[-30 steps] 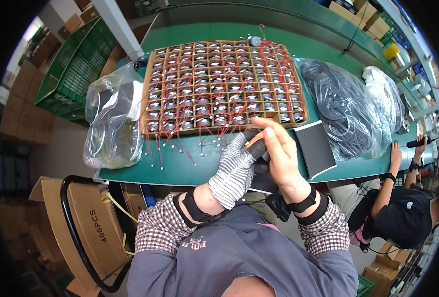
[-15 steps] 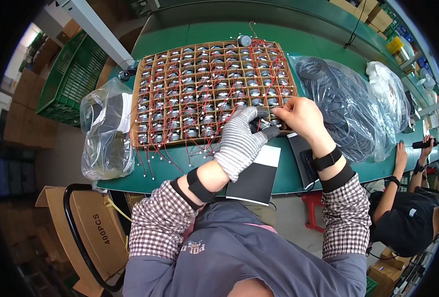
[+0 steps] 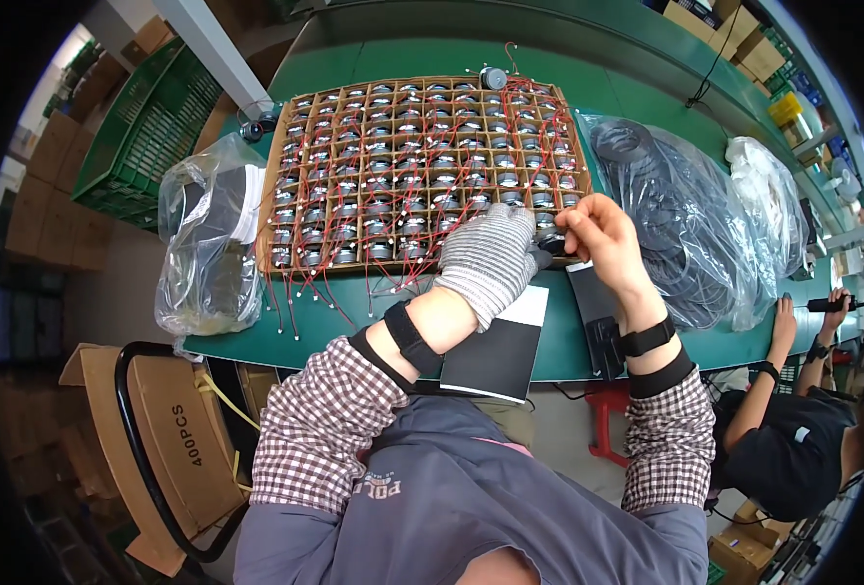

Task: The person picks up a speaker from a tray, wraps a strip of tape around its circumference, and places it onto a black sheet. This process is repeated for a second speaker.

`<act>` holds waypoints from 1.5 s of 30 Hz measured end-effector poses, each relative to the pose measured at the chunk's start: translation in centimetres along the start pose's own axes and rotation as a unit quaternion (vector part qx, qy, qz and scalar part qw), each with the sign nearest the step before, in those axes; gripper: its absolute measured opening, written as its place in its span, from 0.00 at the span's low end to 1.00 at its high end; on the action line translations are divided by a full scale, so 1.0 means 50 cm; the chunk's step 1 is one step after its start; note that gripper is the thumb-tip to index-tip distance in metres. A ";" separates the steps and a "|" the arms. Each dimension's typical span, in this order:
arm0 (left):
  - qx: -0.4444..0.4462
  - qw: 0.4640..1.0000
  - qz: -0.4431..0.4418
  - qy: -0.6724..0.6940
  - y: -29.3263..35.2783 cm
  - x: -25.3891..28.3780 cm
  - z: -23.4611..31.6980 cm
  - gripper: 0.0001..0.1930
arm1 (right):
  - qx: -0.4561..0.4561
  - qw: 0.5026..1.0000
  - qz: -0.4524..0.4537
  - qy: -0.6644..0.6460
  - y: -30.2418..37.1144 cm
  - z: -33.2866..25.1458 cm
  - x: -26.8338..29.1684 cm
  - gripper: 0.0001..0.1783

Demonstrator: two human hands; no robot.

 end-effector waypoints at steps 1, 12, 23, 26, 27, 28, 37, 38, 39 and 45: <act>0.006 0.999 -0.030 -0.017 -0.001 0.001 0.003 0.17 | 0.001 1.000 0.000 0.002 0.001 -0.001 0.008 0.07; -0.066 0.996 0.029 0.055 0.052 0.020 -0.023 0.17 | 0.047 0.975 -0.085 -0.201 0.038 -0.086 0.030 0.08; 0.253 0.745 -0.129 0.604 0.186 0.060 -0.057 0.11 | 0.215 0.960 -0.145 0.103 0.148 -0.188 -0.125 0.06; -0.178 0.942 0.024 0.282 0.224 0.064 -0.080 0.10 | 0.259 0.947 -0.150 0.114 0.175 -0.198 -0.159 0.06; -0.178 0.941 0.023 0.285 0.236 0.067 -0.083 0.10 | 0.219 0.959 -0.178 0.037 0.184 -0.191 -0.170 0.06; -0.038 0.859 0.011 0.510 0.244 0.067 -0.096 0.11 | 0.178 0.962 -0.203 -0.042 0.189 -0.183 -0.180 0.07; 0.129 0.706 -0.016 0.697 0.292 0.051 -0.130 0.15 | 0.042 0.921 -0.137 0.363 0.130 -0.064 -0.208 0.07; 0.153 0.695 -0.032 0.702 0.292 0.048 -0.130 0.14 | 0.031 0.918 -0.137 0.370 0.132 -0.059 -0.212 0.08; 0.153 0.694 -0.031 0.703 0.294 0.046 -0.128 0.14 | 0.021 0.916 -0.137 0.376 0.132 -0.056 -0.215 0.08; 0.248 0.591 -0.027 0.767 0.300 0.006 -0.133 0.12 | 0.082 0.894 -0.123 0.422 0.129 -0.049 -0.229 0.07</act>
Point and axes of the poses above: each hand's wrist, its own y-axis away from the middle knuckle, its own x-axis out of the back of the hand, z = x × y, the point moved 2 cm from there along -y, towards the middle knuckle, and after that the axes turned 15 degrees about y, right-handed, at the moved point
